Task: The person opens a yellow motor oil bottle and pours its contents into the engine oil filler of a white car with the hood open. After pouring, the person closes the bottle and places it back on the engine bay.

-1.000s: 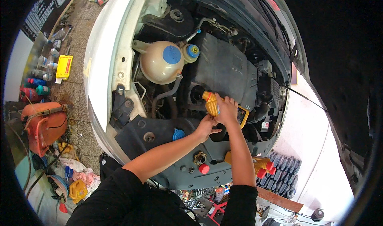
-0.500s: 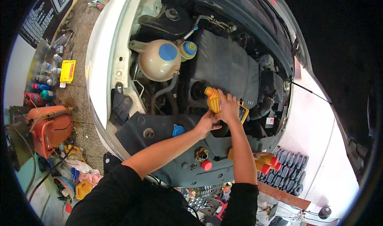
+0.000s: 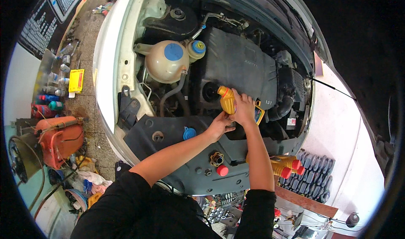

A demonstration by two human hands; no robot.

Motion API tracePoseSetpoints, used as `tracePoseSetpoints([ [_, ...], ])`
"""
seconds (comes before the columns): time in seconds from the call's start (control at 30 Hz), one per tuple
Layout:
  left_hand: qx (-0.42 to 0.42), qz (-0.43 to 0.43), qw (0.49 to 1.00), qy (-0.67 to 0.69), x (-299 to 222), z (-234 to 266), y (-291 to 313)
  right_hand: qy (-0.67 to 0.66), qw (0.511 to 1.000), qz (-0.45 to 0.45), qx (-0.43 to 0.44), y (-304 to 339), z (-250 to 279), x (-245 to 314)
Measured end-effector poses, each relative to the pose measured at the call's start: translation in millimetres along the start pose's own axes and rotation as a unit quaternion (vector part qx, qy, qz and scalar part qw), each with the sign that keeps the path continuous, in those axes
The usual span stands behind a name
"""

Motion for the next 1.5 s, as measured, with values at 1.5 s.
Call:
tracePoseSetpoints([
  [1.5,0.02,-0.007,1.0,0.004,-2.3,-2.8,4.7,-0.003,1.0,0.011,-0.01,3.5,0.3,3.5],
])
Point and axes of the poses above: each hand's wrist, its own y-axis away from the middle knuckle, its own z-axis out of the back of the hand, x = y × z, the point moved 7 cm from there along -y, towards the middle knuckle, and after that the axes turned 7 degrees about x, right-handed, at the moved point
